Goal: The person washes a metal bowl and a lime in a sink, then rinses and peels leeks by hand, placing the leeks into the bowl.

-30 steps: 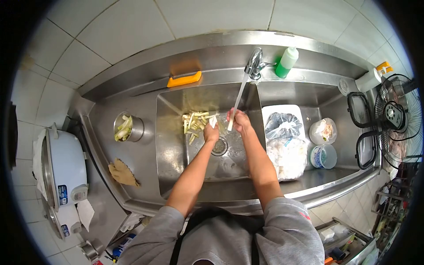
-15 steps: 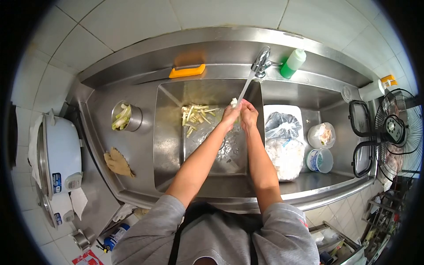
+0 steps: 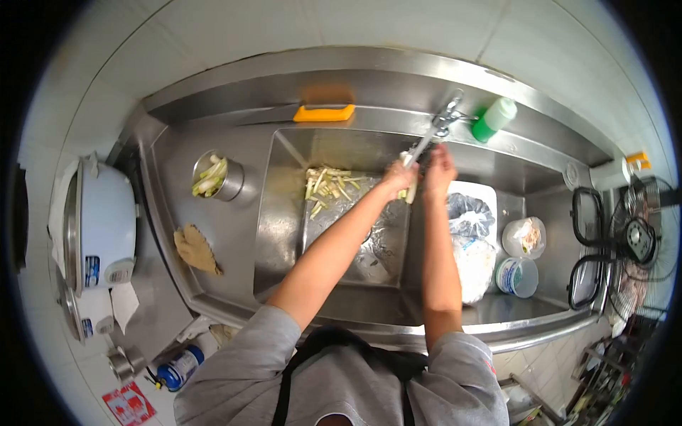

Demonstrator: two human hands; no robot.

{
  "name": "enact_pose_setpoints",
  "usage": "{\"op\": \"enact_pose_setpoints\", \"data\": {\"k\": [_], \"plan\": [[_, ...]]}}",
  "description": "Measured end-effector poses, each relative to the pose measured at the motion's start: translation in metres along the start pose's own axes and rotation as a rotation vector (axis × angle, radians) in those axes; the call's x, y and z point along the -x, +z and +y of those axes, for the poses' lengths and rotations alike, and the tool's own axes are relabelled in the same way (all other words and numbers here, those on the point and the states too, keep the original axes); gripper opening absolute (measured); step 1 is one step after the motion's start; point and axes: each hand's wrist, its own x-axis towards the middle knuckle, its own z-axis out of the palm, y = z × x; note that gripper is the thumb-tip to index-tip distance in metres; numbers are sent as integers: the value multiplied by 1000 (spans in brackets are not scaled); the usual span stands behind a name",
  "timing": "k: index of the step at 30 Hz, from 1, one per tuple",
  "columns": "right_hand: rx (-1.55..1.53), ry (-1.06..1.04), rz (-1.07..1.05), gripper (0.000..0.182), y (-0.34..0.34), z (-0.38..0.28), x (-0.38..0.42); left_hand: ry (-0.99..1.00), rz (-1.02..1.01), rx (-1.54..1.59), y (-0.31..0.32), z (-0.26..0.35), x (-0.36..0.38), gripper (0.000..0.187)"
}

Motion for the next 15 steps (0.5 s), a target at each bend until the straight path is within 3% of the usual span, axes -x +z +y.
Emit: {"op": "enact_pose_setpoints", "data": {"k": [3, 5, 8, 10, 11, 13, 15], "plan": [[-189, -11, 35, 49, 2, -40, -46, -158, -259, 374, -2, -3, 3, 14], [-213, 53, 34, 51, 5, -47, -78, -93, -199, 332, 3, -19, 2, 17], [16, 90, 5, 46, -5, -49, -97, -35, -120, 259, 3, -25, 9, 30], [577, -54, -44, 47, -13, -20, -96, -14, -65, 187, -3, -32, 12, 30], [742, -173, 68, 38, -14, 4, -96, -7, -73, 157, -22, -15, 30, 28], [894, -239, -21, 38, -8, -11, -60, 0, -66, 128, -34, -15, 34, 26], [795, -239, -41, 40, -8, -8, -53, 62, 41, 48, -37, -27, 31, 24]]}}
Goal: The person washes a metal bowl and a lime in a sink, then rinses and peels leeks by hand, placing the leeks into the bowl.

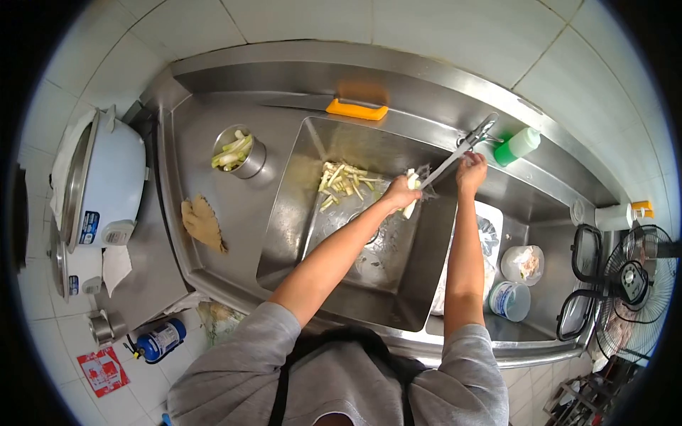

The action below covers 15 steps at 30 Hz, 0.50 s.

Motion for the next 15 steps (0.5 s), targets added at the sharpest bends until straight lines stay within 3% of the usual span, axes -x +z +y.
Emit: {"op": "enact_pose_setpoints", "data": {"k": [2, 4, 6, 8, 12, 15], "plan": [[190, -301, 318, 37, 0, -1, -1, 56, 129, -68, -2, -3, 2, 21], [34, -179, 401, 35, 7, 10, -30, -2, -6, 51, -4, -15, -9, 19], [-335, -44, 225, 31, 1, 0, -56, 21, -139, 136, -16, 2, 3, 14], [-138, 8, 188, 30, -8, -22, -57, 58, -137, 289, -16, 2, 9, 14], [83, -220, 86, 32, -10, -13, -70, 48, -120, 298, -31, 9, 19, 18], [104, -360, 91, 34, -10, 11, -46, 2, 45, 616, -41, 2, 21, 14]]}}
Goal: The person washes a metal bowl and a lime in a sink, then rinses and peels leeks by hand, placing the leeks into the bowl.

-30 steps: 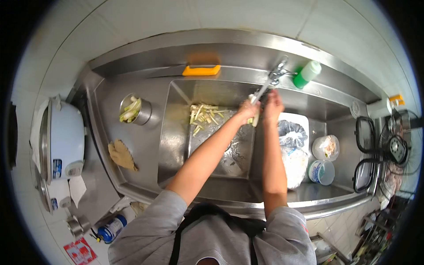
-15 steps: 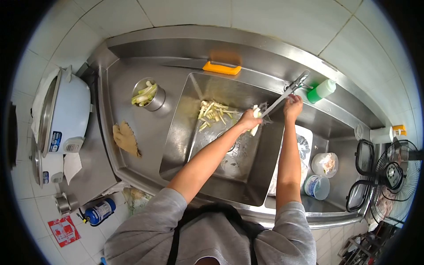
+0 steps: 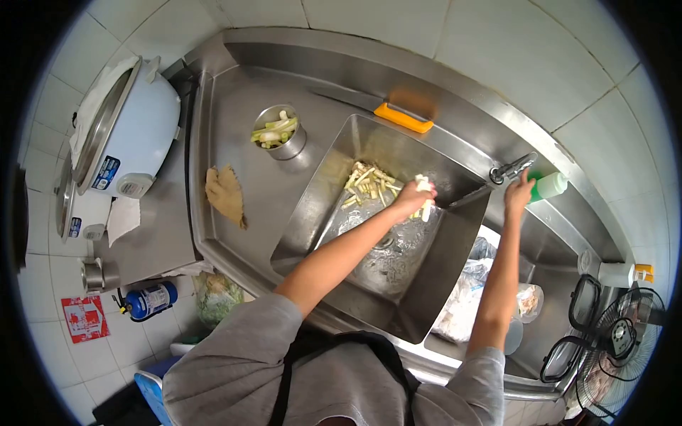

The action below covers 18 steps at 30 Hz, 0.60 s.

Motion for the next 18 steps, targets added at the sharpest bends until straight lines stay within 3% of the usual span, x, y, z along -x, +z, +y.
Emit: {"op": "enact_pose_setpoints", "data": {"k": [1, 2, 3, 4, 5, 11, 12, 13, 14, 16, 17, 18], "plan": [[3, -78, 12, 36, -3, 0, 7, 39, 39, 63, -5, 1, -3, 14], [-134, 12, -172, 36, -30, -77, 43, -5, 100, 152, -9, 4, -4, 13], [-497, 62, -224, 32, -2, -81, 83, -52, 164, 241, -13, 6, -3, 13], [-328, -181, -400, 32, -16, -137, 109, -152, 182, 364, -18, 9, -4, 17], [-559, -52, -541, 38, -1, -155, 137, -125, 236, 423, -20, 12, -3, 23], [-630, -45, -558, 37, 39, -235, 166, -66, 194, 694, -70, 58, 20, 34], [-750, 76, -647, 36, 50, -243, 163, -53, 146, 654, -80, 71, 29, 47], [-870, 197, -731, 35, 55, -258, 157, -42, 145, 655, -87, 86, 37, 47], [-874, 209, -753, 35, 58, -271, 149, 33, 164, 637, -93, 100, 45, 54], [-841, 155, -732, 35, 58, -310, 132, 161, 213, 538, -108, 110, 50, 74], [-805, 109, -709, 35, 63, -330, 124, 178, 202, 556, -119, 111, 51, 76], [-726, -77, -646, 37, 73, -347, 118, 193, 213, 607, -126, 111, 54, 69]]}}
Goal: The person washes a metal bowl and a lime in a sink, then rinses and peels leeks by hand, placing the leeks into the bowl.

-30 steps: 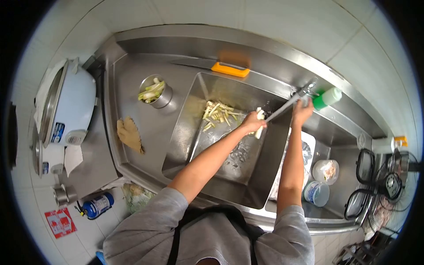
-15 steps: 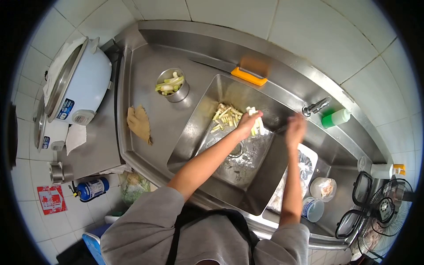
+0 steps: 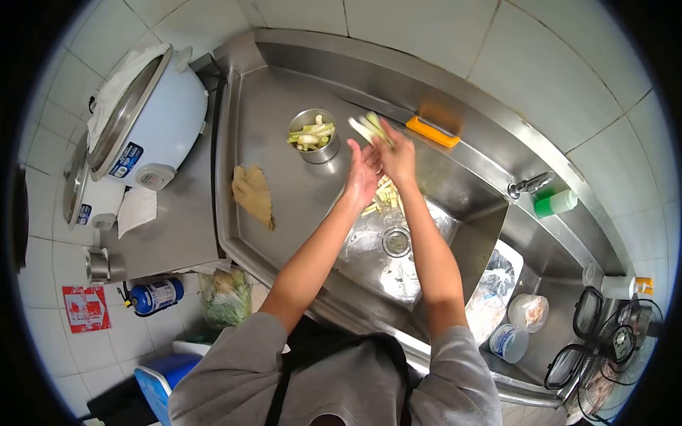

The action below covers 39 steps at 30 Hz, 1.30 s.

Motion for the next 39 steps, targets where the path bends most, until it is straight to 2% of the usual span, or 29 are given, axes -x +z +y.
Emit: {"op": "enact_pose_setpoints", "data": {"k": [1, 2, 3, 4, 5, 7, 9, 11, 12, 14, 15, 17, 19, 21, 23, 24, 26, 28, 29, 31, 33, 34, 36, 37, 39], "plan": [[137, -149, 2, 40, 14, -6, -14, 9, 12, 50, -7, 3, 1, 62], [224, -177, -50, 39, 30, -14, -25, -3, 10, 43, -16, 3, 3, 62], [311, -203, -102, 39, 48, -22, -34, -29, 46, -51, -28, 0, 5, 54], [389, -398, -134, 37, 68, -17, -48, -51, 77, -147, -37, -2, 6, 46], [466, -593, -164, 35, 87, -12, -57, -62, 72, -159, -45, -3, 8, 46], [735, -628, -335, 28, 110, -28, -60, -169, 112, -259, -65, -8, 11, 36], [1023, -790, -558, 25, 128, -40, -72, -240, 69, -301, -89, -10, 10, 39], [1283, -722, -818, 25, 139, -67, -72, -267, 63, -355, -104, -18, 10, 44], [1277, -687, -826, 25, 150, -65, -75, -313, 48, -412, -103, -14, 10, 46], [1131, -378, -1067, 25, 158, -54, -89, -363, 17, -463, -99, -12, 11, 46], [1126, -353, -1059, 25, 151, -48, -90, -375, -12, -505, -96, -9, 10, 46], [459, -442, -659, 27, 130, -31, -93, -399, -30, -548, -89, -5, 7, 44], [297, -466, -543, 29, 75, -34, -95, -407, -30, -651, -84, -8, 5, 38], [170, -211, -491, 26, 16, -13, -80, -425, -17, -692, -91, -26, -3, 36], [36, 16, -427, 25, -31, 44, -55, -450, 7, -774, -103, -47, -9, 31], [158, 243, -510, 24, -52, 69, -43, -481, 18, -797, -113, -62, -13, 31], [210, 469, -492, 20, -59, 187, -13, -512, 25, -818, -143, -100, -25, 31], [533, 476, -633, 22, -46, 260, 15, -524, 71, -872, -177, -136, -30, 30], [684, 452, -690, 23, -31, 299, 29, -592, 127, -954, -186, -147, -30, 30], [717, 349, -593, 25, 7, 390, 59, -635, 107, -1013, -218, -171, -31, 30], [664, 646, -430, 33, 41, 394, 55, -712, 205, -1086, -229, -177, -23, 32], [657, 656, -437, 33, 59, 399, 58, -724, 211, -1088, -234, -180, -21, 32], [761, 463, -26, 45, 86, 405, 69, -722, 335, -1086, -247, -189, -18, 35], [757, 475, -39, 45, 93, 407, 74, -737, 346, -1085, -258, -195, -19, 35], [553, 710, -56, 51, 105, 406, 91, -676, 388, -1163, -274, -202, -18, 38]]}}
